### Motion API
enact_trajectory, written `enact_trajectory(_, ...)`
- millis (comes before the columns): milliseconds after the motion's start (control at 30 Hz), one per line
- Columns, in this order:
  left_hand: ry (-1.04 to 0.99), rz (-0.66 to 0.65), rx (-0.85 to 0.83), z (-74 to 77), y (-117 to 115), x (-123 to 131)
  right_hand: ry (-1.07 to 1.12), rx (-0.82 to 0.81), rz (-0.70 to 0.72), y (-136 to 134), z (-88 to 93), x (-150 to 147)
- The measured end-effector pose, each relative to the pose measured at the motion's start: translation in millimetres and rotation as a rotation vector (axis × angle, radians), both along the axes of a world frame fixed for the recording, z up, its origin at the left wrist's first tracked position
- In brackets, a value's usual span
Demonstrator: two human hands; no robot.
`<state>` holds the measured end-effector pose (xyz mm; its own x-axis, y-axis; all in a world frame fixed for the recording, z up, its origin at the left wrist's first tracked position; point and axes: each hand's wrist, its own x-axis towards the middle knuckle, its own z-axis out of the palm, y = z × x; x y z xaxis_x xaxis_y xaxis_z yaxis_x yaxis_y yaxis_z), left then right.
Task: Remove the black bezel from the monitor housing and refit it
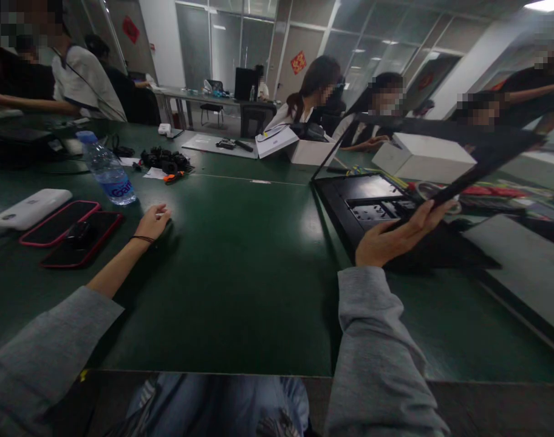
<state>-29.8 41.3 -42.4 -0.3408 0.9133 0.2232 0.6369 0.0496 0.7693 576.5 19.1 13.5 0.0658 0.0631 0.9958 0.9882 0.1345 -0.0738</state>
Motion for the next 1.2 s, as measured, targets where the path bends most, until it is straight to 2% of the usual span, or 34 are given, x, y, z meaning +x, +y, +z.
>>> enact_trajectory(133,-0.009,-0.012,0.004,0.6,0,1,-0.183,0.028,0.11,-5,14.4,-49)
enact_trajectory(233,-0.026,-0.014,0.022,0.4,0,1,-0.19,0.034,0.188,-15,23.6,-88)
enact_trajectory(300,-0.035,-0.011,0.035,-0.1,1,0,-0.178,0.036,0.199,-19,24.4,-99)
enact_trajectory(467,-0.076,-0.009,0.087,-3.5,3,-1,-0.071,0.038,0.208,-14,16.3,-95)
enact_trajectory(633,-0.084,0.032,0.252,-4.3,3,-1,0.162,-0.084,0.454,-7,7.9,-97)
enact_trajectory(700,-0.086,0.061,0.311,-2.9,2,-1,0.236,-0.148,0.504,-5,4.9,-99)
enact_trajectory(800,-0.155,0.054,0.369,-0.4,2,0,0.345,-0.204,0.502,-3,1.7,-101)
enact_trajectory(967,-0.362,-0.088,0.347,0.2,2,5,0.43,-0.271,0.471,-3,-2.2,-99)
enact_trajectory(1200,-0.266,-0.173,0.256,-4.6,1,7,0.511,-0.463,0.406,10,-22.8,-87)
